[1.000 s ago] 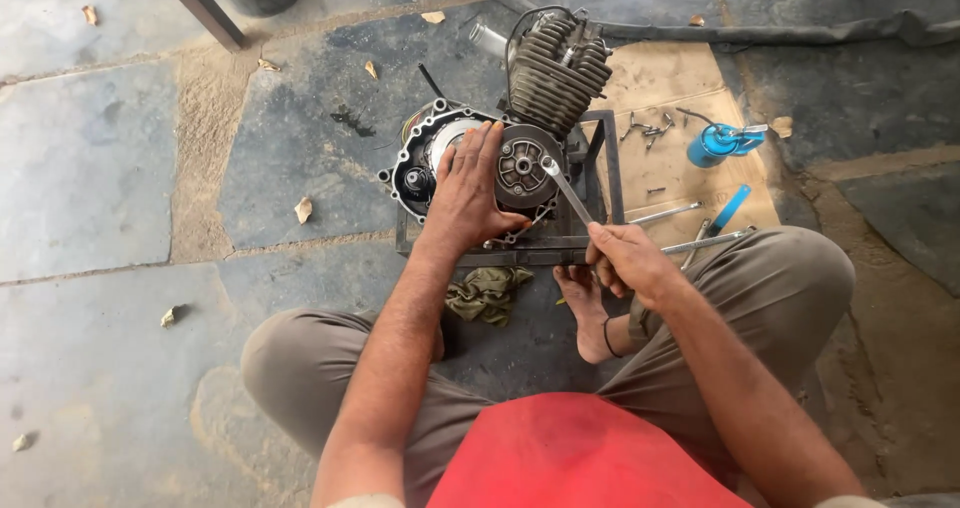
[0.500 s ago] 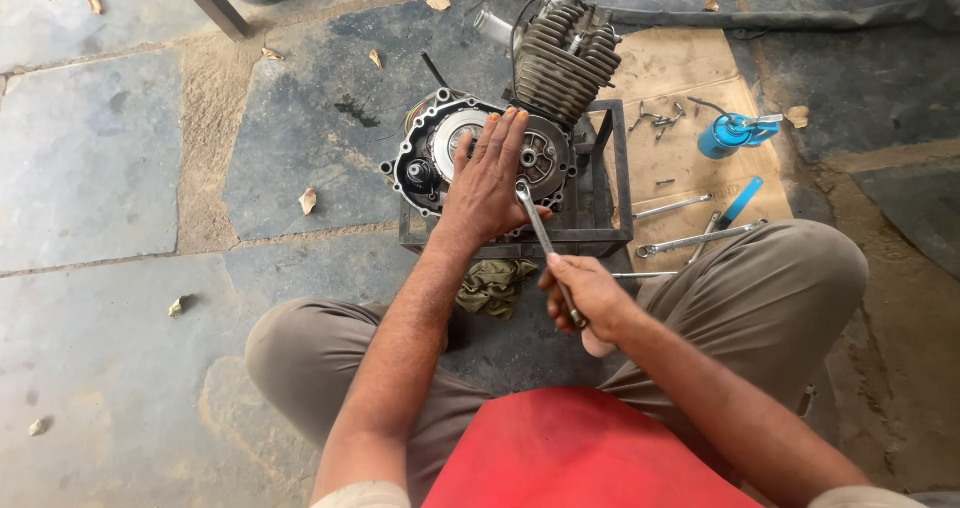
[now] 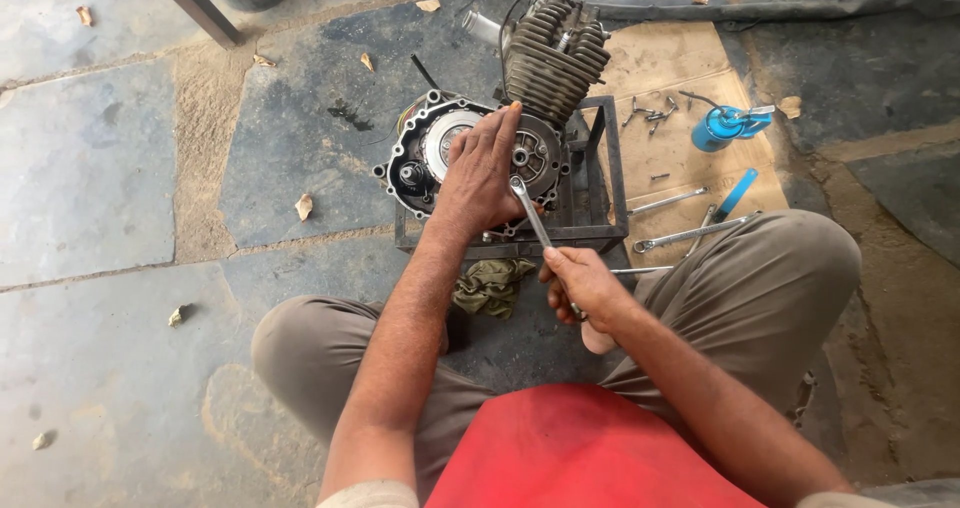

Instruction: The person disassembles a motorcycle engine by loosening bolts with a wrench and removing the clutch assembly components by hand. They then reassemble the engine by placing the components back into the case and securing them with the wrench.

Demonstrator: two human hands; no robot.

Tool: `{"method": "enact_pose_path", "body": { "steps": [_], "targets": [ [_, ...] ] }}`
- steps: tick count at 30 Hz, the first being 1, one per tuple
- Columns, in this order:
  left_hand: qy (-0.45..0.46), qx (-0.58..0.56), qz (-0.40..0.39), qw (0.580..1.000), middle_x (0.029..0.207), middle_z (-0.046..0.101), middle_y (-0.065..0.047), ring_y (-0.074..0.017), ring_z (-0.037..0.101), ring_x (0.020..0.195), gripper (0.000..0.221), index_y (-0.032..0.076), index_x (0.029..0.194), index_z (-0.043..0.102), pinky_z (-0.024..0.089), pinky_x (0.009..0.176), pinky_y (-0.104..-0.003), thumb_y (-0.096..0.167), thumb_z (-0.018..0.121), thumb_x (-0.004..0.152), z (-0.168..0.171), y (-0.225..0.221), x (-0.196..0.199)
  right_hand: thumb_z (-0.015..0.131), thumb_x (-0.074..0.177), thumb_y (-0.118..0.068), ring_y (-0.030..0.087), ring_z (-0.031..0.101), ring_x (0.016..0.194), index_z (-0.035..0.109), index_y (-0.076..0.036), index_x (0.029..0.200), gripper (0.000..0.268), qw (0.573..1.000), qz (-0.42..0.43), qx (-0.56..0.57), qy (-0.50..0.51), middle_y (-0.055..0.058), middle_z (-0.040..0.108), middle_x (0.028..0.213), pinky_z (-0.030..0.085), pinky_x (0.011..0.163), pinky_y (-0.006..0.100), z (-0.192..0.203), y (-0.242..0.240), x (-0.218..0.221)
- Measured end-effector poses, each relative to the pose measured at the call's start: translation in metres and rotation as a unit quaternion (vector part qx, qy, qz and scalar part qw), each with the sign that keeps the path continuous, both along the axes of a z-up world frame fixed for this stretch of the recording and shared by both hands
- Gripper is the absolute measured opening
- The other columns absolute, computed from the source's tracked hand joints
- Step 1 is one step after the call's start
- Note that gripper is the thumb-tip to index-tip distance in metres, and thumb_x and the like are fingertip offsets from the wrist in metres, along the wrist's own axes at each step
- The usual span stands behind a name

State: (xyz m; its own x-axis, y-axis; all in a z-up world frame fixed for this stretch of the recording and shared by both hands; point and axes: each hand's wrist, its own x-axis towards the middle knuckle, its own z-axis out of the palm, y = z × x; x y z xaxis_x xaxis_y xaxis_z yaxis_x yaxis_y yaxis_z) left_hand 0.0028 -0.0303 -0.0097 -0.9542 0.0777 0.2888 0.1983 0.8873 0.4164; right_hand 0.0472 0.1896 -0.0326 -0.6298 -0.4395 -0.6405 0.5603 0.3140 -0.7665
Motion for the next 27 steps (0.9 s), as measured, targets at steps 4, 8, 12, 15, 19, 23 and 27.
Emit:
{"method": "enact_pose_path", "body": {
  "steps": [4,8,12,15,19,23,27],
  "targets": [
    [0.007,-0.04,0.0,0.999,0.158,0.037,-0.016,-0.032,0.034,0.151,0.138,0.011,0.163,0.012,0.026,0.126,-0.049,0.039,0.096,0.058,-0.001,-0.001,-0.003,0.046,0.106,-0.039,0.014,0.043,0.037,0.06,-0.004,0.085,0.043,0.999,0.022,0.027,0.03,0.005,0.052,0.053,0.034,0.035,0.03,-0.008,0.01,-0.017],
    [0.018,-0.079,-0.005,0.997,0.154,0.036,-0.019,-0.036,0.035,0.145,0.135,0.014,0.157,0.016,0.026,0.119,-0.053,0.043,0.095,0.053,0.004,0.004,-0.01,0.046,0.108,-0.037,0.013,0.036,0.034,0.058,-0.002,0.081,0.046,0.995,0.049,0.029,0.084,0.004,0.046,0.049,0.028,0.032,0.031,-0.017,0.015,-0.022],
    [-0.002,-0.078,-0.018,0.997,0.152,0.039,-0.017,-0.037,0.038,0.144,0.132,0.017,0.159,0.018,0.03,0.122,-0.051,0.039,0.093,0.052,0.006,0.001,-0.011,0.046,0.109,-0.037,0.013,0.043,0.045,0.061,-0.002,0.079,0.048,0.979,0.105,0.078,0.153,0.004,0.051,0.058,0.037,0.041,0.031,-0.026,0.018,-0.032],
    [-0.008,-0.074,-0.028,0.997,0.151,0.039,-0.017,-0.0387,0.037,0.142,0.125,0.023,0.157,0.024,0.03,0.121,-0.052,0.04,0.094,0.055,0.004,-0.001,-0.014,0.041,0.109,-0.043,0.026,0.062,0.067,0.067,-0.004,0.09,0.05,0.888,0.261,0.29,0.241,0.011,0.064,0.074,0.055,0.064,0.044,0.028,0.019,-0.063],
    [-0.017,-0.085,-0.041,0.995,0.152,0.038,-0.017,-0.0389,0.037,0.143,0.124,0.024,0.155,0.025,0.031,0.119,-0.053,0.04,0.094,0.054,0.008,-0.001,-0.015,0.044,0.105,-0.048,0.039,0.068,0.087,0.071,-0.002,0.096,0.053,0.762,0.406,0.256,0.434,0.019,0.07,0.089,0.053,0.083,0.053,0.009,0.039,-0.149],
    [-0.021,-0.081,-0.032,0.996,0.151,0.038,-0.017,-0.0389,0.037,0.143,0.122,0.024,0.155,0.027,0.03,0.121,-0.053,0.04,0.094,0.054,0.009,-0.001,-0.013,0.046,0.102,-0.051,0.036,0.07,0.087,0.073,-0.004,0.095,0.054,0.758,0.433,0.295,0.389,0.017,0.073,0.088,0.054,0.083,0.052,0.037,0.03,-0.151],
    [-0.012,-0.064,-0.029,0.997,0.151,0.037,-0.018,-0.0395,0.037,0.143,0.122,0.02,0.154,0.028,0.03,0.12,-0.053,0.042,0.095,0.054,0.01,0.001,-0.011,0.047,0.104,-0.05,0.025,0.066,0.074,0.072,-0.003,0.091,0.055,0.852,0.353,0.276,0.271,0.011,0.07,0.077,0.054,0.071,0.045,0.014,0.031,-0.114]
  ]
}}
